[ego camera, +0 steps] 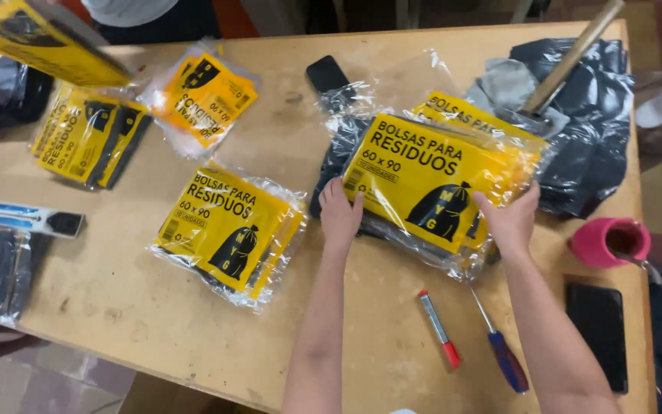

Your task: Packing stacks of yellow plastic bags into a larger black bag, tying it, and marking it with a pen.

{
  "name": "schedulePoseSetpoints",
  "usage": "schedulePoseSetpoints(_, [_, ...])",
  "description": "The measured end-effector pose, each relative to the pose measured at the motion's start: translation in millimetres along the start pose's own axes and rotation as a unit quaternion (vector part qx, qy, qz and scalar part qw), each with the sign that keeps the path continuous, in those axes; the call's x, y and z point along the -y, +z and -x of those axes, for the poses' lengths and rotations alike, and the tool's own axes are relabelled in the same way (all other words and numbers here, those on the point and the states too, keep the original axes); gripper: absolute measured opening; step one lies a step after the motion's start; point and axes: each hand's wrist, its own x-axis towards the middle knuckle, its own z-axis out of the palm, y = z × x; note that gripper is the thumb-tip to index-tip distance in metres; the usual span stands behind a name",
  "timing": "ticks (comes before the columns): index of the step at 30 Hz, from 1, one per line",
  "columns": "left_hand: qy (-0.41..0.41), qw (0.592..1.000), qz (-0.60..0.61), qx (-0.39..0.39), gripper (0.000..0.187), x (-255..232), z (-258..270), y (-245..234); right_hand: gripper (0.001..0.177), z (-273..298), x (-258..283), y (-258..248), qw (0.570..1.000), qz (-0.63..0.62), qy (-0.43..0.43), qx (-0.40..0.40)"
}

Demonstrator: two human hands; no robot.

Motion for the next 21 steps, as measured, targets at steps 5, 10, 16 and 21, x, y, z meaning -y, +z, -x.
schedulePoseSetpoints(5, [-0.060,0.992,-0.064,0.089,0.051,14.9,-38.6,25.7,0.114,-21.7,-35.5,21.3,0.998,-0.031,0.053,-0.018])
schedulePoseSetpoints(10, [0.076,0.982,-0.117,-0.127,0.015,36.4,-56.4,9.3,0.110,-21.6,-29.1,22.7,0.993,-0.064,0.096,0.004])
schedulePoseSetpoints(16, [-0.048,0.994,-0.092,0.046,0.037,67.8,-91.2,26.4,0.092,7.6,-5.7,8.8,0.949,0.123,-0.216,-0.194])
schedulePoseSetpoints(21, [0.000,0.995,-0.040,0.089,0.025,6.8,-64.8,-21.2,0.061,18.4,-14.9,50.3,0.873,0.172,-0.438,-0.126])
